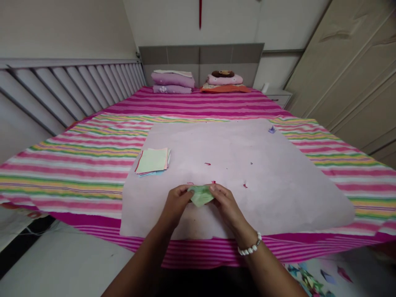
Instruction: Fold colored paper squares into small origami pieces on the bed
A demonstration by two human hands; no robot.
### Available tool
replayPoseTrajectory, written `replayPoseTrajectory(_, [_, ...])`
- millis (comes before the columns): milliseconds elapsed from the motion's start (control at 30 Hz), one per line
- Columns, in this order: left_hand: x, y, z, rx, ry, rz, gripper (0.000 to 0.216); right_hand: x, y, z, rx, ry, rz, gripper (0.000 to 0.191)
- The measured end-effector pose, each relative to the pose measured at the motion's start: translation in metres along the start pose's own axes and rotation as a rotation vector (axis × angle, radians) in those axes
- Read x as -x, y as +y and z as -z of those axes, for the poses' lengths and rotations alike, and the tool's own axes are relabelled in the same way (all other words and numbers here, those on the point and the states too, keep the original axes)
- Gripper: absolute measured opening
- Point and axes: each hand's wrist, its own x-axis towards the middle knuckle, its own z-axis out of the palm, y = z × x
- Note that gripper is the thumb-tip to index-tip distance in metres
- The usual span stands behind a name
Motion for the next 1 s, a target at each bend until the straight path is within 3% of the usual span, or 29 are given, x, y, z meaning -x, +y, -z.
replayPoseTrajectory(167, [0.0, 0.008, 0.003, 0.141, -0.116, 0.094, 0.017, 0.006, -0.005, 0.003, 0.045, -0.126, 0.0, 0.043])
replayPoseTrajectory(300, [0.003, 0.009, 0.001, 0.123, -0.168, 0.124, 0.016, 0.005, -0.002, 0.003, 0.136, -0.031, 0.003, 0.03])
replayPoseTrajectory(433, [0.006, 0.008, 0.003, 0.088, -0.14, 0.158, 0.034, 0.004, 0.0, 0.003, 0.191, 0.027, 0.012, 0.025])
replayPoseTrajectory(500, [0.007, 0.008, 0.004, 0.025, -0.119, 0.116, 0.042, 0.004, 0.0, 0.002, 0.164, 0.042, 0.004, 0.025])
replayPoseTrajectory(600, [0.009, 0.008, 0.004, -0.073, -0.126, -0.031, 0.037, 0.006, 0.002, 0.0, 0.105, 0.052, -0.017, 0.023])
replayPoseTrajectory(733, [0.008, 0.004, 0.001, -0.032, -0.096, -0.095, 0.038, 0.009, 0.004, -0.005, 0.038, 0.056, -0.058, 0.023])
replayPoseTrajectory(867, [0.007, -0.002, -0.001, -0.028, -0.006, -0.217, 0.054, 0.012, 0.004, -0.008, 0.016, 0.065, -0.08, 0.025])
replayPoseTrajectory(1000, [0.008, -0.003, 0.0, -0.055, -0.074, -0.315, 0.038, 0.013, 0.004, -0.009, 0.02, 0.082, -0.071, 0.025])
